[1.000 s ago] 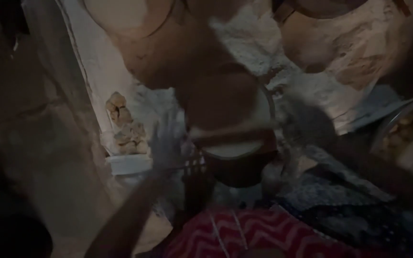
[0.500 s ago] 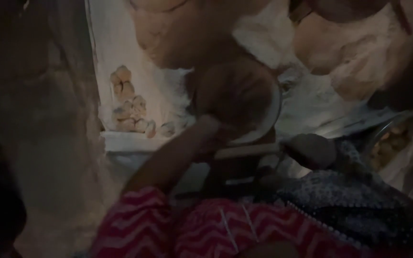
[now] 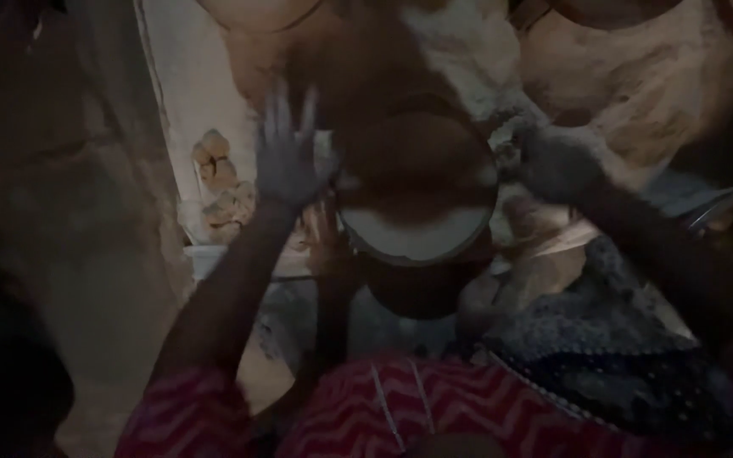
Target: The person rolls dough balls into flat circular discs using a rolling pin on a floured surface. They repeatedly flatten, flip, and dust the dough, then place the finished discs onto a nearby pile.
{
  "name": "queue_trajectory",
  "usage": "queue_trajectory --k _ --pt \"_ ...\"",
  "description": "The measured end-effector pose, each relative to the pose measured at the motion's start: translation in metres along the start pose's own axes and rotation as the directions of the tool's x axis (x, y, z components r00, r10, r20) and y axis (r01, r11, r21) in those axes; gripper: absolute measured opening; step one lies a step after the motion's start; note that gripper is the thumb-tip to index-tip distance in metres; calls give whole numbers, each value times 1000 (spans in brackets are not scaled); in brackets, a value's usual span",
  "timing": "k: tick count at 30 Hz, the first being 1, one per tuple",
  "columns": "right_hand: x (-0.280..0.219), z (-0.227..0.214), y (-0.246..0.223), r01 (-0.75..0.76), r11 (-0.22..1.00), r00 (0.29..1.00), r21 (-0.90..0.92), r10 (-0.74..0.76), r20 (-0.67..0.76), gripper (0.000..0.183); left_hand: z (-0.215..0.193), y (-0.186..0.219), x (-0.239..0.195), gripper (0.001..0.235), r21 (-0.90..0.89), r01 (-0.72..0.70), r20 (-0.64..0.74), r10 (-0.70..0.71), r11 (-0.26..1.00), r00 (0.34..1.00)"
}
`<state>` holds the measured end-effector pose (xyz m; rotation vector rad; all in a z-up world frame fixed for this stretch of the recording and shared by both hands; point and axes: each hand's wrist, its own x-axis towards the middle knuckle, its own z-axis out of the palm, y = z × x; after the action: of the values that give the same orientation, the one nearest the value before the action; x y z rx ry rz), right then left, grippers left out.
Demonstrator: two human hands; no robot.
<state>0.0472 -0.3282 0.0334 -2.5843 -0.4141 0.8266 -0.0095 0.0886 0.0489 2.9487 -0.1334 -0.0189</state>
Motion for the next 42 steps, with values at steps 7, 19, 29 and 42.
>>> queue_trajectory --k 7,19,29,42 --pt "-53 43 1 127 971 971 -201 -164 -175 50 10 8 -84 72 -92 -80 -104 70 992 992" --pt "-125 98 40 431 863 902 -263 -422 92 20 117 50 -83 65 -299 25 -358 -137 954 924" --pt "-77 120 34 258 753 929 606 -23 -368 33 148 97 -33 43 -961 250 194 -354 121 915" --pt "-2 59 -91 701 697 545 -151 -660 -517 58 66 137 -23 55 -782 239 370 -120 -576 921"
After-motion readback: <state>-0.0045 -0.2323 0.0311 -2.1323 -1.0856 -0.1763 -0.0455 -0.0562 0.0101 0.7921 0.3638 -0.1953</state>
